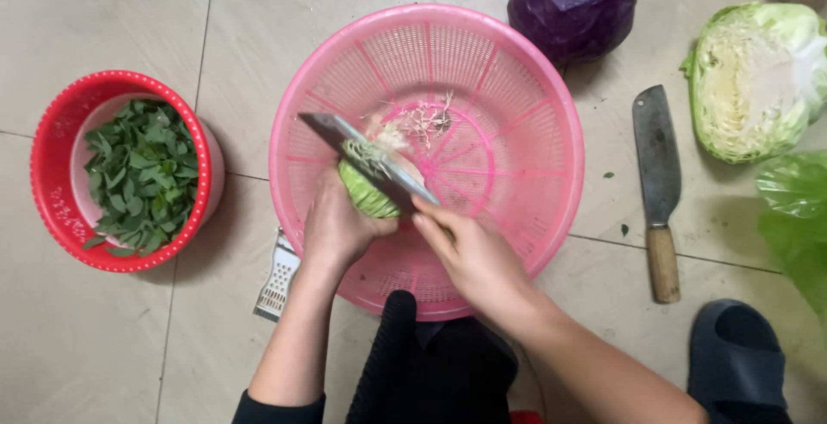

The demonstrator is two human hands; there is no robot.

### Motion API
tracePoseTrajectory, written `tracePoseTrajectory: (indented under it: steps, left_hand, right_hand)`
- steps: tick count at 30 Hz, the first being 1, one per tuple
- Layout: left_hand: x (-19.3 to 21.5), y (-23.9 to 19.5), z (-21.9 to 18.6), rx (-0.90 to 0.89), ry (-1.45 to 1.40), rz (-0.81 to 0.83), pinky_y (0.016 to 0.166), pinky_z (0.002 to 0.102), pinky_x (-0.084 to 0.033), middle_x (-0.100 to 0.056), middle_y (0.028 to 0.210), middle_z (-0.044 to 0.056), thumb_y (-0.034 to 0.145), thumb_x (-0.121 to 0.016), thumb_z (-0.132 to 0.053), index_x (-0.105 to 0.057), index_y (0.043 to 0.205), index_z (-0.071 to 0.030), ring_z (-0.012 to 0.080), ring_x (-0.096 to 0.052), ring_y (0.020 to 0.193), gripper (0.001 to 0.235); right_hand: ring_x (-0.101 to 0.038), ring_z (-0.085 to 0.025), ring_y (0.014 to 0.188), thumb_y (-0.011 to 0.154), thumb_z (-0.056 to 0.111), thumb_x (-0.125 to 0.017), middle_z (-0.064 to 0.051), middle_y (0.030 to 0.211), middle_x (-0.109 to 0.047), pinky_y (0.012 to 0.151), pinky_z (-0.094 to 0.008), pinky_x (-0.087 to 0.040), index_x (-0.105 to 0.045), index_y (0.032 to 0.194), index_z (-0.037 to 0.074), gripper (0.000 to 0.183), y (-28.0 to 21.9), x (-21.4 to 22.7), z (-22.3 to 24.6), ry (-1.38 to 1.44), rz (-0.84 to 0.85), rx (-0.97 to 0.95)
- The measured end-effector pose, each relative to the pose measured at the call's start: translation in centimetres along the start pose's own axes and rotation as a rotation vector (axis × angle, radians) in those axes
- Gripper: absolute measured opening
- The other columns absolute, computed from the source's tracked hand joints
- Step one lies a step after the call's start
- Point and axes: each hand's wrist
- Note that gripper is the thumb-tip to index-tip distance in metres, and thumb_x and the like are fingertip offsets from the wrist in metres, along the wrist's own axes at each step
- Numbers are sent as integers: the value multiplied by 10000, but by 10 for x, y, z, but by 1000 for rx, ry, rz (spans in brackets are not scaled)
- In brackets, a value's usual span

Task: The person cuts a green cabbage in half on the tiled floor using a knife. They then place a pink colander on the floor and proceed to shred one half of the cabbage into the colander using the knife.

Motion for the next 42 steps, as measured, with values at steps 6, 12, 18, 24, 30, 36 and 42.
tracePoseTrajectory:
  steps: [6,12,18,24,30,36,42]
  left_hand:
    - [-13,23,32,34,5,-23,1033,543,-563,-706,1288,126,611,-940,-169,-578,1413,-55,379,-651,1276,887]
    - [-7,15,25,30,13,11,1142,622,-464,-591,1361,257,460,-1071,-218,-445,1463,19,482,-543,1369,1206]
    - [-3,15,17,-28,-56,-15,958,521,-557,-736,1272,128,497,-969,-223,-596,1337,-109,352,-694,1214,927]
    - [6,8,10,108,-69,74,1123,577,-506,-673,1336,211,514,-1021,-150,-507,1372,-12,425,-611,1329,1010]
    - [0,10,2,34,13,65,1150,571,-488,-635,1397,167,516,-1028,-279,-444,1489,-91,391,-579,1370,1150]
    - [18,-1,9,94,110,102,1157,591,-476,-632,1400,216,501,-1048,-280,-466,1490,-70,428,-573,1373,1166]
    - [-5,2,42,-147,-19,-79,1236,609,-332,-423,1550,374,515,-1048,-230,-267,1603,82,542,-374,1487,1375]
  right_hand:
    - [-655,-325,1313,1015,492,-555,-86,1344,-762,1123,-496,-510,-669,1467,411,472,-38,0,-4,-108,36,-174]
    - [-624,-412,1309,1073,411,-469,-138,1376,-718,1094,-557,-490,-669,1466,275,461,2,-2,-7,-6,-5,8]
    - [-757,-254,951,974,564,-529,-54,899,-787,889,-366,-524,-588,1499,558,528,-30,-7,-14,-174,27,-210]
    - [-599,-437,1320,1062,416,-457,-145,1407,-696,1101,-577,-484,-652,1479,278,481,-6,5,5,-29,54,-31]
    - [-630,-438,1291,1078,404,-459,-154,1365,-717,1095,-573,-489,-722,1388,199,455,37,-4,-21,-18,-24,6]
    - [-596,-406,1346,1084,357,-473,-137,1392,-715,1124,-548,-482,-729,1393,171,442,17,-8,-37,163,2,-38]
    - [-578,-380,1368,1107,310,-485,-142,1406,-708,1131,-541,-477,-727,1390,147,407,22,-23,-46,317,-24,46]
Point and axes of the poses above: each hand's wrist, its own y-axis towards the middle knuckle, its own x-axis out of the back of the hand, z = x × y
